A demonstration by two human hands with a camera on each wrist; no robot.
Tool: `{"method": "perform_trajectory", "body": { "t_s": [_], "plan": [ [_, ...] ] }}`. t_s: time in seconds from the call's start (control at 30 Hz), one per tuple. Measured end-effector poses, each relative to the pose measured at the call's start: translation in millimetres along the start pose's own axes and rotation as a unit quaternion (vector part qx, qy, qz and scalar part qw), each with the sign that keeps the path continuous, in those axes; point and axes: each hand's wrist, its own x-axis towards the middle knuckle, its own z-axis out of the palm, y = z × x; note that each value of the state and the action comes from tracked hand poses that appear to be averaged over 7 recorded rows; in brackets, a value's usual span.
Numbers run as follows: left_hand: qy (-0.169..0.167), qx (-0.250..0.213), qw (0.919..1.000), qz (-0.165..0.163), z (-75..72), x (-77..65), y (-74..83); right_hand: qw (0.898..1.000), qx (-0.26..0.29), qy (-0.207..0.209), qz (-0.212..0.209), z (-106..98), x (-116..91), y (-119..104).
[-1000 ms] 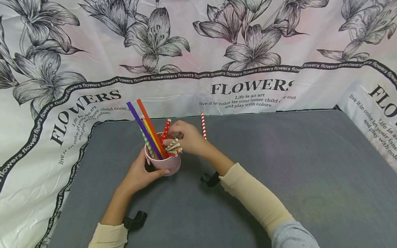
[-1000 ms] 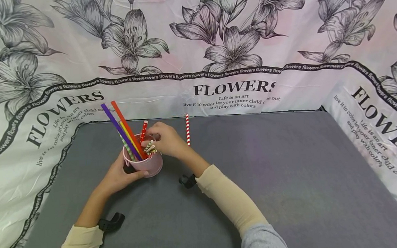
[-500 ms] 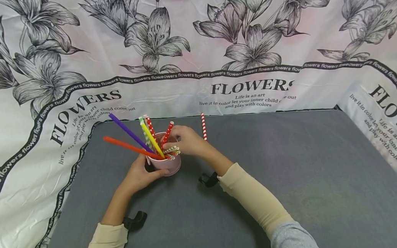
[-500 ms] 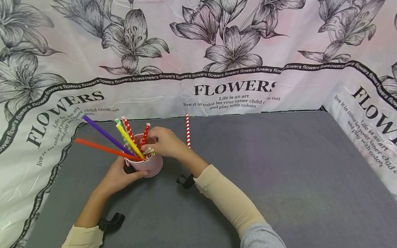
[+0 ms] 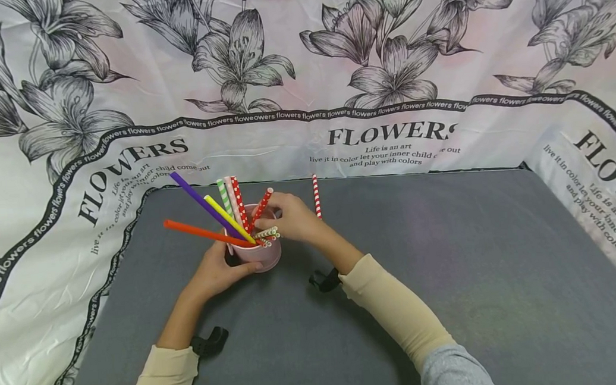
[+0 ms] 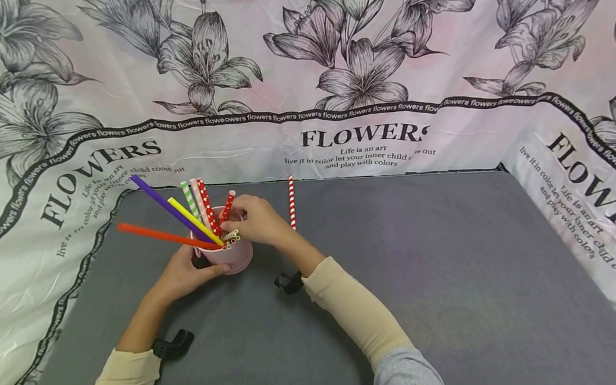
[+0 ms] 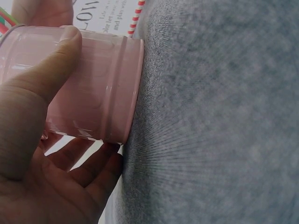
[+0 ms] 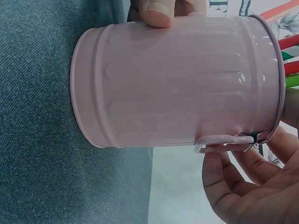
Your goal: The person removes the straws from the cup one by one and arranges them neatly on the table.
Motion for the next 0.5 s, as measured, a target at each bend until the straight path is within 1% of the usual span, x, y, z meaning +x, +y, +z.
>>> {"method": "perform_trajectory", "body": {
  "t_s": [0.23,0.37,0.5],
  "plan": [
    [0.002,0.003,1.0000,-0.006,0.1,0.5,-0.1,0.999,0.028,0.015,0.030,-1.9,-2.7,-5.4],
    [0.001,0.002,1.0000,-0.005,0.0,0.1,0.1,0.998,0.048,0.027,0.027,-2.6,-3.6,-6.4],
    [-0.003,-0.004,1.0000,-0.004,-0.3,0.1,0.3,0.996,0.072,0.047,0.023,-5.0,-4.8,-6.2]
  ]
}}
